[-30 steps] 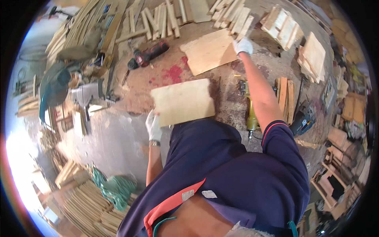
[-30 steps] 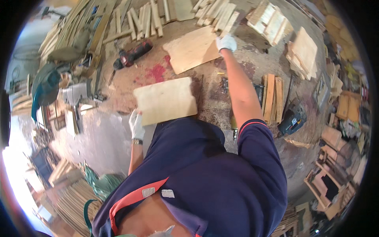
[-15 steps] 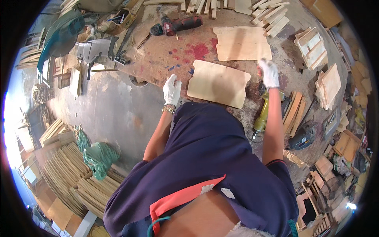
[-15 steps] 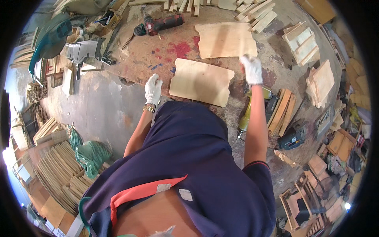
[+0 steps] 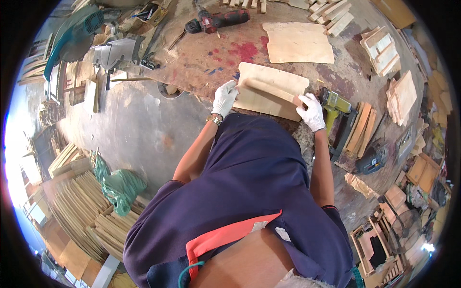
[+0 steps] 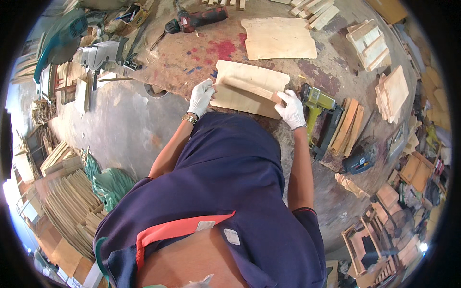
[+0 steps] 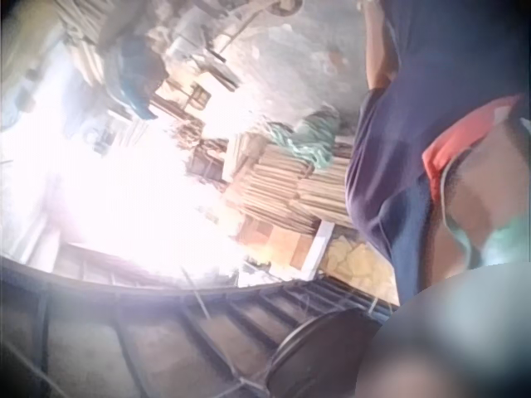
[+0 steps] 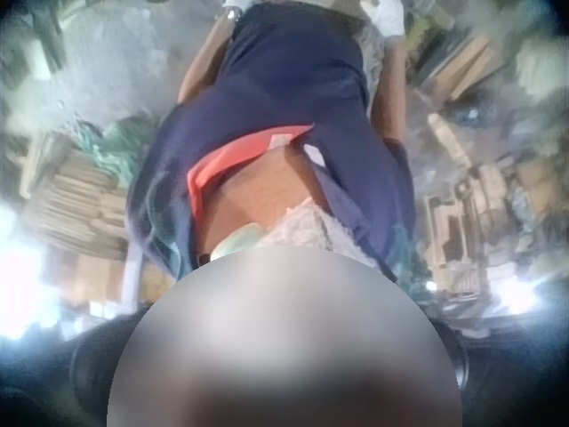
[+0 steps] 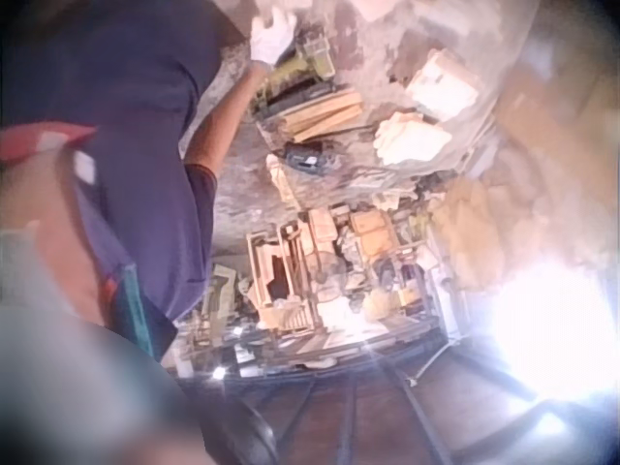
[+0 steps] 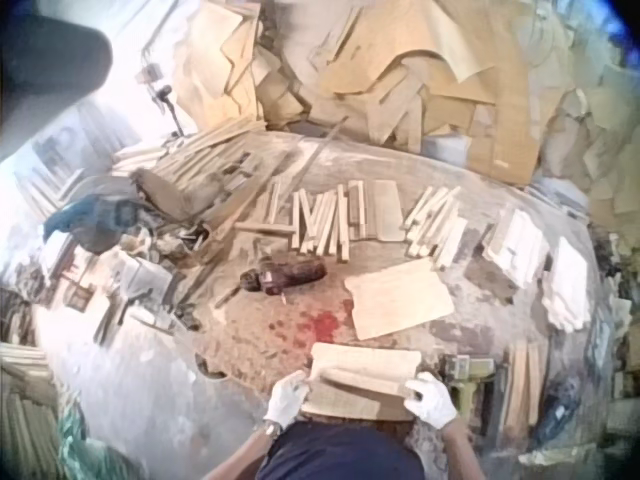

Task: The person assembles small wooden boxes by aligning pre-cut wooden pieces and securing them with a nail gun. They repeatedly position the pieces, drive nails, and inspect the joints, stacking completed units on the workbench.

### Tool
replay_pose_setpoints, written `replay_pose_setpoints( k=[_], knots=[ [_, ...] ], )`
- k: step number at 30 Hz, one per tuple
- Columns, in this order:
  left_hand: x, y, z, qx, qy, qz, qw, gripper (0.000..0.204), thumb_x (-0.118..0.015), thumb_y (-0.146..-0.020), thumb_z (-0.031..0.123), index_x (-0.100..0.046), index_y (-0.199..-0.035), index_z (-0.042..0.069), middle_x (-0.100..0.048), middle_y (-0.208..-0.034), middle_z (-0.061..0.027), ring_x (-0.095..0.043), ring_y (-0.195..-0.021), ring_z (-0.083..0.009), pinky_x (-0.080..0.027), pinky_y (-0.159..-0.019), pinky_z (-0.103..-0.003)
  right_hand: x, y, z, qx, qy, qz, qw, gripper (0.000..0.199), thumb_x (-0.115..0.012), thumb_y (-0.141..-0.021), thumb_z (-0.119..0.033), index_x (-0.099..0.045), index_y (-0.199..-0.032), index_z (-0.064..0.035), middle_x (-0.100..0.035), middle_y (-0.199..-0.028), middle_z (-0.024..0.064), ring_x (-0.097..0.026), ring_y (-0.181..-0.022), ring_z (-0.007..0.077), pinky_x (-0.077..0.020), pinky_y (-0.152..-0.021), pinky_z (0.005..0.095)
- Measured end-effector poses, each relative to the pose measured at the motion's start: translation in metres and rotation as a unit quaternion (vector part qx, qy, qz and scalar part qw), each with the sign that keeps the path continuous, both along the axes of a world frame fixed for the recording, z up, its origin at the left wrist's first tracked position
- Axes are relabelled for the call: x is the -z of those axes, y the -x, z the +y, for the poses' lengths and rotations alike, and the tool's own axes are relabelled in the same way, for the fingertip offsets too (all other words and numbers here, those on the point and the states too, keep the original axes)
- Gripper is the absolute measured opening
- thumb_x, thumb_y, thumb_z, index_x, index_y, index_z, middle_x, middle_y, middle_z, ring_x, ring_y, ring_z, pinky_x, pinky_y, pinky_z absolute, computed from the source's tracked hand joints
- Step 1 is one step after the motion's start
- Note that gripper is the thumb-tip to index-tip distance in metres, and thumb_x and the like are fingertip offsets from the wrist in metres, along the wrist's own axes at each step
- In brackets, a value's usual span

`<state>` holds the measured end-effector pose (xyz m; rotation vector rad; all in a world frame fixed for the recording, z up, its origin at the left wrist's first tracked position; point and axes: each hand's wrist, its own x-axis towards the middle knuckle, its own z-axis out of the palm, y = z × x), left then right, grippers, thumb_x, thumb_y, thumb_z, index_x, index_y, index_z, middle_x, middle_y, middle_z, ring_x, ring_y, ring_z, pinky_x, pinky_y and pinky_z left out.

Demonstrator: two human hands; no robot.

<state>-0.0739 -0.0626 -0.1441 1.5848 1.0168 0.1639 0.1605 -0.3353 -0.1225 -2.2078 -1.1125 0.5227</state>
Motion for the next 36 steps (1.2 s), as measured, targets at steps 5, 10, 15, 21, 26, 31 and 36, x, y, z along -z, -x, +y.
replay_pose_setpoints(
  k=[5, 10, 15, 21, 26, 31, 36],
  knots=[
    [0.004, -0.008, -0.010, 0.016, -0.032, -0.009, 0.999, 0.020, -0.061, -0.092, 0.011, -0.069, -0.108, 0.000, -0.069, -0.077, -0.0092, -0.069, -0.067, -0.0136, -0.054, -0.063, -0.030, 0.023, 0.014, -0.018, 0.207, -0.072, -0.005, 0.976, 0.039, -0.070, -0.083, -0.006, -0.068, -0.122, -0.0019, -0.069, -0.099, 0.0112, -0.063, -0.072, 0.0175, -0.0540, -0.069, 0.0316],
    [0.008, -0.006, -0.008, 0.052, -0.046, 0.014, 0.997, 0.020, -0.062, -0.093, 0.013, -0.071, -0.106, 0.000, -0.067, -0.074, -0.0103, -0.068, -0.066, -0.0159, -0.053, -0.065, -0.032, 0.047, 0.037, -0.028, 0.361, -0.168, 0.322, 0.859, 0.024, -0.065, -0.095, -0.008, -0.070, -0.116, 0.0028, -0.072, -0.093, 0.0087, -0.066, -0.064, 0.0131, -0.0542, -0.054, 0.0269],
    [0.010, -0.006, -0.008, 0.083, -0.088, 0.049, 0.991, 0.021, -0.064, -0.089, 0.015, -0.072, -0.103, 0.001, -0.067, -0.079, -0.0139, -0.067, -0.073, -0.0240, -0.050, -0.070, -0.036, 0.061, 0.053, -0.011, 0.371, -0.165, 0.357, 0.841, 0.020, -0.067, -0.095, -0.009, -0.073, -0.110, 0.0017, -0.071, -0.083, 0.0077, -0.068, -0.060, 0.0159, -0.0549, -0.050, 0.0283],
    [0.014, -0.004, -0.009, 0.076, -0.090, 0.009, 0.993, 0.018, -0.063, -0.087, 0.013, -0.069, -0.099, 0.001, -0.066, -0.090, -0.0160, -0.065, -0.082, -0.0278, -0.050, -0.076, -0.036, 0.058, 0.054, 0.000, 0.395, -0.164, 0.312, 0.848, 0.019, -0.069, -0.093, -0.010, -0.075, -0.106, 0.0021, -0.072, -0.082, 0.0069, -0.067, -0.055, 0.0146, -0.0537, -0.047, 0.0276],
    [0.016, 0.000, -0.010, 0.093, -0.110, 0.002, 0.989, 0.021, -0.065, -0.086, 0.010, -0.070, -0.105, 0.001, -0.068, -0.091, -0.0160, -0.066, -0.083, -0.0275, -0.051, -0.077, -0.037, 0.055, 0.053, -0.001, 0.389, -0.156, 0.316, 0.851, 0.021, -0.071, -0.093, -0.012, -0.075, -0.108, 0.0031, -0.073, -0.083, 0.0089, -0.068, -0.055, 0.0148, -0.0541, -0.048, 0.0274],
    [0.014, 0.006, -0.011, 0.060, -0.040, 0.015, 0.997, 0.030, -0.063, -0.088, 0.003, -0.070, -0.116, -0.004, -0.073, -0.106, -0.0100, -0.069, -0.092, -0.0140, -0.053, -0.085, -0.029, 0.058, 0.052, -0.001, 0.391, -0.146, 0.305, 0.856, 0.025, -0.070, -0.095, -0.014, -0.073, -0.113, 0.0023, -0.074, -0.086, 0.0079, -0.068, -0.055, 0.0147, -0.0539, -0.048, 0.0266],
    [0.010, 0.007, -0.013, 0.087, -0.066, 0.010, 0.994, 0.030, -0.063, -0.088, 0.002, -0.069, -0.116, -0.004, -0.073, -0.108, -0.0094, -0.068, -0.097, -0.0143, -0.051, -0.089, -0.028, 0.060, 0.050, -0.005, 0.364, -0.138, 0.319, 0.864, 0.032, -0.069, -0.097, -0.019, -0.070, -0.121, 0.0022, -0.074, -0.089, 0.0078, -0.068, -0.059, 0.0152, -0.0542, -0.051, 0.0273]
  ],
)
